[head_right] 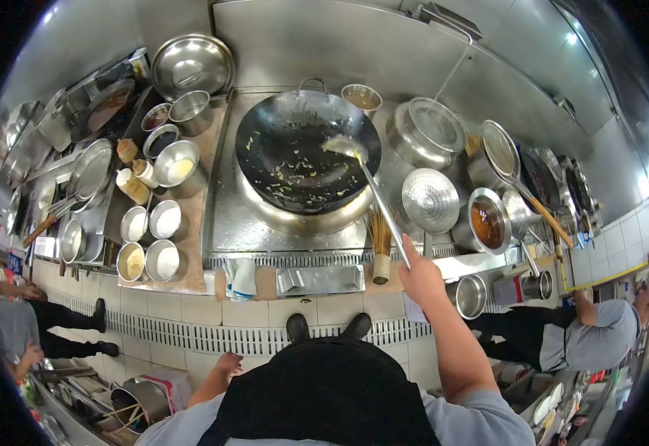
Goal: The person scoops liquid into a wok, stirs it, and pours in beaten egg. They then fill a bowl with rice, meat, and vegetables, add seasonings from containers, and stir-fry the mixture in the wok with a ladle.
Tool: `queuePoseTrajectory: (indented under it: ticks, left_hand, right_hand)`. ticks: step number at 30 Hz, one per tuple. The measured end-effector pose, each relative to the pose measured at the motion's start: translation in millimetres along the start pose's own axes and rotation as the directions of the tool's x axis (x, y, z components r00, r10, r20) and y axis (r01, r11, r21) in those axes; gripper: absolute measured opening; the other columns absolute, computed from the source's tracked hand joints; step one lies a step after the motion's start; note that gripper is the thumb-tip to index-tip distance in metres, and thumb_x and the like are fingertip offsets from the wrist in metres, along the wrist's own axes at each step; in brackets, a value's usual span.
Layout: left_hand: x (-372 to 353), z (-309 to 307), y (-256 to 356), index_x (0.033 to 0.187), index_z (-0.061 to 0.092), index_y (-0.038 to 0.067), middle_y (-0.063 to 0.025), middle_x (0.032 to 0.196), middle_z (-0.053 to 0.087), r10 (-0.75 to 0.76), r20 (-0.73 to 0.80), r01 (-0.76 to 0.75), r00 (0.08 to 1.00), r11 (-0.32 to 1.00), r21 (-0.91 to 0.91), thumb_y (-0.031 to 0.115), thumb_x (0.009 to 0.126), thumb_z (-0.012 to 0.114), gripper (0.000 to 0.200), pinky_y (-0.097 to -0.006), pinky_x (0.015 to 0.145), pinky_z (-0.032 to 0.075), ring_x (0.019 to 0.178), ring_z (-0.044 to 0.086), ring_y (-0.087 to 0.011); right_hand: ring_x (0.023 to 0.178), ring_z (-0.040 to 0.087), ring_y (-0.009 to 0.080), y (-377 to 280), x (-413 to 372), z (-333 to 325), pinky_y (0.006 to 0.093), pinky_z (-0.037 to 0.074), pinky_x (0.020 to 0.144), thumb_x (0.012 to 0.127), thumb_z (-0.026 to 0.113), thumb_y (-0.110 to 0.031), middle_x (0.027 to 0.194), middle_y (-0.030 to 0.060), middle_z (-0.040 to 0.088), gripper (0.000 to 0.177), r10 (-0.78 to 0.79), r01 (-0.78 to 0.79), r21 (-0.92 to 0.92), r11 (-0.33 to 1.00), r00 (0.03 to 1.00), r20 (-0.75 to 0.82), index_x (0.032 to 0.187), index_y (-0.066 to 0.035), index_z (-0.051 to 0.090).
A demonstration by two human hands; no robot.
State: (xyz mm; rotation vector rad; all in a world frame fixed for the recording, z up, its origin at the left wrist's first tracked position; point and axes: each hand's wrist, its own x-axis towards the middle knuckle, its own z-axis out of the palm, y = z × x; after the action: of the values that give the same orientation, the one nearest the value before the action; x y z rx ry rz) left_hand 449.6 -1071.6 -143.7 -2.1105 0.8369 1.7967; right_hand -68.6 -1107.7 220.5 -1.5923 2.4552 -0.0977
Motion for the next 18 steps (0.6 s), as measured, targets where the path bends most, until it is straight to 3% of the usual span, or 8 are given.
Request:
queuePoseTrajectory:
  ticks: [2, 3, 4, 6, 9, 10, 12, 18]
  left_hand:
    - [-4.4, -7.8, 8.1, 0.09, 0.062, 0.003, -0.0132, 0.089, 0.065, 0.317, 0.201, -0.368, 0.927, 0.661, 0.654, 0.019, 0.079, 0.064, 0.02, -0.0358, 0.077, 0.051, 0.081, 0.064, -0.0258]
    - [-5.3, -10.9, 10.1, 0.09, 0.061, 0.002, -0.0136, 0.091, 0.065, 0.372, 0.548, -0.55, 0.749, -0.112, 0.828, 0.019, 0.081, 0.062, 0.019, -0.0359, 0.078, 0.05, 0.082, 0.064, -0.025]
    - [-3.0, -8.1, 9.5, 0.09, 0.061, 0.002, -0.0136, 0.091, 0.065, 0.361, 0.549, -0.544, 0.754, -0.127, 0.83, 0.019, 0.081, 0.062, 0.019, -0.0359, 0.078, 0.05, 0.082, 0.064, -0.025]
    - [9.9, 1.6, 14.2, 0.094, 0.062, 0.003, -0.0154, 0.101, 0.063, 0.315, 0.146, -0.346, 0.938, 0.819, 0.458, 0.023, 0.082, 0.062, 0.023, -0.0373, 0.082, 0.049, 0.086, 0.064, -0.0258]
    - [19.8, -7.5, 32.6, 0.094, 0.066, 0.01, -0.0166, 0.101, 0.063, 0.677, 0.515, -0.612, 0.525, -0.121, 0.782, 0.025, 0.078, 0.061, 0.023, -0.0407, 0.082, 0.049, 0.087, 0.063, -0.0318]
    - [13.1, -4.8, 35.7, 0.094, 0.066, 0.01, -0.0166, 0.101, 0.063, 0.671, 0.527, -0.609, 0.521, -0.14, 0.781, 0.025, 0.078, 0.061, 0.023, -0.0407, 0.082, 0.049, 0.087, 0.063, -0.0318]
    - [1.6, 7.8, 59.2, 0.092, 0.066, 0.01, -0.0157, 0.095, 0.065, 0.55, 0.417, -0.545, 0.723, 0.084, 0.834, 0.023, 0.074, 0.062, 0.022, -0.0431, 0.079, 0.05, 0.086, 0.063, -0.0331]
    - [-18.8, 48.5, 83.0, 0.089, 0.065, 0.005, -0.0158, 0.082, 0.065, 0.471, 0.517, -0.585, 0.715, -0.002, 0.811, 0.027, 0.077, 0.056, 0.026, -0.0446, 0.071, 0.049, 0.082, 0.063, -0.033]
  right_hand:
    - [0.075, 0.06, 0.0431, 3.4, -7.3, 7.5, 0.0502, 0.047, 0.069, 0.076, 0.053, -0.013, 0.079, 0.0272, 0.061, 0.07, 0.049, -0.048, 0.061, 0.997, 0.999, -0.014, 0.142, -0.017, 0.029]
    - [0.074, 0.06, 0.0425, 8.3, -7.2, 6.0, 0.0503, 0.047, 0.069, 0.077, 0.054, -0.014, 0.079, 0.026, 0.062, 0.071, 0.037, -0.038, 0.053, 0.998, 0.999, 0.018, 0.143, -0.017, 0.028]
    - [0.073, 0.061, 0.0419, 8.3, -8.1, 2.1, 0.0504, 0.048, 0.069, 0.078, 0.055, -0.015, 0.078, 0.0249, 0.062, 0.071, 0.024, -0.027, 0.048, 0.998, 0.999, 0.047, 0.143, -0.016, 0.027]
    - [0.073, 0.06, 0.0426, 5.3, -18.3, -5.9, 0.0484, 0.048, 0.07, 0.078, 0.055, -0.013, 0.083, 0.0265, 0.062, 0.069, 0.022, -0.026, 0.07, 0.997, 0.998, 0.054, 0.142, -0.012, 0.029]
    - [0.057, 0.06, 0.0287, 6.3, -40.7, -0.3, 0.0369, 0.049, 0.055, 0.082, 0.051, -0.009, 0.075, 0.0142, 0.06, 0.053, 0.005, -0.01, 0.66, 0.751, 1.0, 0.01, 0.133, -0.002, 0.042]
    - [0.057, 0.06, 0.0287, 5.0, -49.3, -5.5, 0.0369, 0.049, 0.055, 0.082, 0.051, -0.009, 0.075, 0.0142, 0.06, 0.053, 0.022, -0.019, 0.665, 0.746, 1.0, 0.003, 0.133, -0.002, 0.042]
    - [0.044, 0.05, 0.0159, 11.1, -76.8, -25.4, 0.0291, 0.039, 0.041, 0.085, 0.049, -0.007, 0.063, 0.0028, 0.047, 0.042, -0.086, -0.368, 0.918, -0.144, 0.929, 0.359, 0.127, -0.004, 0.048]
    - [0.036, 0.041, 0.0087, 84.6, -234.0, -24.8, 0.0244, 0.032, 0.035, 0.086, 0.053, -0.008, 0.059, -0.0027, 0.041, 0.035, -0.177, -0.308, 0.756, -0.577, 0.951, 0.253, 0.12, -0.005, 0.046]
